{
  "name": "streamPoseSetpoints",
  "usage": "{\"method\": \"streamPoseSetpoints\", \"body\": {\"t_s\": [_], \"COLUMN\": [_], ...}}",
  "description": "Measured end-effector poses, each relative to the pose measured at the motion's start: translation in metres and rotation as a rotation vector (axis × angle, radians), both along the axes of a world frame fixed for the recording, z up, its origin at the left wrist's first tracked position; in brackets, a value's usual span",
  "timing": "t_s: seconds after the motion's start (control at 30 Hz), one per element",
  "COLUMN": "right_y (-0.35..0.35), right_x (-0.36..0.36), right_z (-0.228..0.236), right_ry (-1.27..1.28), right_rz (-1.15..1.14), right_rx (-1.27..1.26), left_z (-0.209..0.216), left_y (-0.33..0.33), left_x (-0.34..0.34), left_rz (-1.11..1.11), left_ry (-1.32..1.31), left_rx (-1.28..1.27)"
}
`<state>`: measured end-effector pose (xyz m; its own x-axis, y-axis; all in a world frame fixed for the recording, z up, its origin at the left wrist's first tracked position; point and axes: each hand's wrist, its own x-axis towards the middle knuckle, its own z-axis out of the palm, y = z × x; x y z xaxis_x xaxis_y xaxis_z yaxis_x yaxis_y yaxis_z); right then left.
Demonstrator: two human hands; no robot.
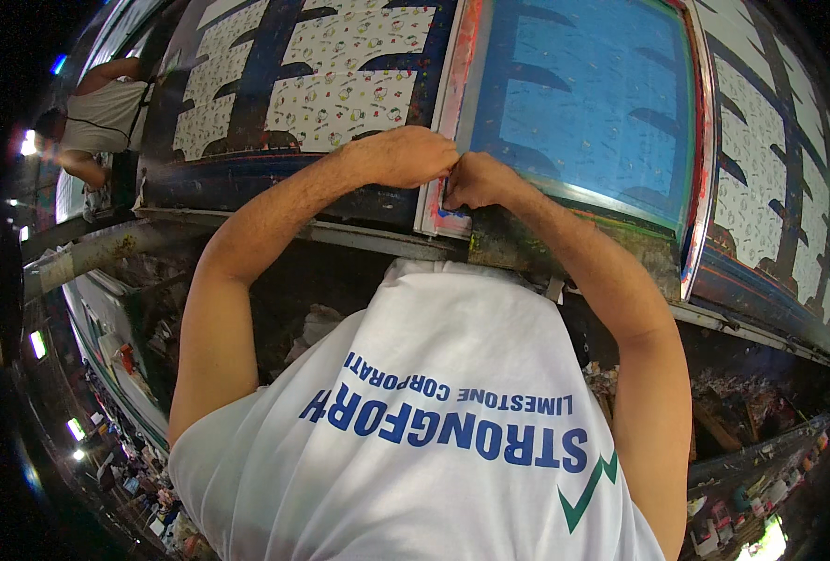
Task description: The person picks up a yellow screen frame and places it on a workbench. They then pick up a blue screen frame and align it with the yellow one. The person uses their hands to press and secure the edges of the blue frame onto the yellow frame.
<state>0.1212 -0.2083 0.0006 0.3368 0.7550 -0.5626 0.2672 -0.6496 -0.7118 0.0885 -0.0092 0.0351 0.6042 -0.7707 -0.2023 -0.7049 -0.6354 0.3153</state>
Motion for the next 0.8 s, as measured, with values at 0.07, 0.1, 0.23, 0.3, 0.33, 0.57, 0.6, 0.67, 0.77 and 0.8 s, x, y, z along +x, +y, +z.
{"method": "streamPoseSetpoints", "body": {"t_s": [0.07,0.1,0.23,0.3,0.33,0.57,0.6,0.67,0.77,0.8], "right_y": [0.004,0.005,0.006,0.007,0.008,0.001,-0.003,-0.004,-0.013,-0.018], "right_x": [-0.003,-0.006,-0.016,-0.019,-0.017,0.008,0.010,0.023,0.053,0.062], "right_z": [0.003,0.004,0.013,0.019,0.023,0.045,0.046,0.046,0.044,0.043], "right_ry": [-0.157,-0.234,-0.292,-0.348,-0.355,-0.375,-0.369,-0.461,-0.453,-0.430], "right_rz": [0.100,0.149,0.070,0.138,0.163,0.231,0.233,0.228,0.112,0.048], "right_rx": [0.010,0.010,-0.099,-0.124,-0.147,-0.103,-0.050,-0.099,-0.112,-0.113], "left_z": [-0.001,-0.001,0.000,0.002,0.003,0.008,0.006,0.002,-0.003,-0.005], "left_y": [0.002,0.003,0.005,0.005,0.005,0.005,0.003,0.002,0.000,-0.001], "left_x": [-0.001,-0.001,-0.004,-0.004,-0.005,-0.009,-0.008,-0.009,-0.010,-0.010], "left_rz": [0.030,0.050,0.108,0.141,0.159,0.179,0.184,0.183,0.171,0.166], "left_ry": [0.030,0.054,0.117,0.170,0.201,0.187,0.208,0.208,0.129,0.095], "left_rx": [-0.003,-0.005,-0.017,0.000,0.015,-0.047,-0.041,-0.067,-0.161,-0.194]}}
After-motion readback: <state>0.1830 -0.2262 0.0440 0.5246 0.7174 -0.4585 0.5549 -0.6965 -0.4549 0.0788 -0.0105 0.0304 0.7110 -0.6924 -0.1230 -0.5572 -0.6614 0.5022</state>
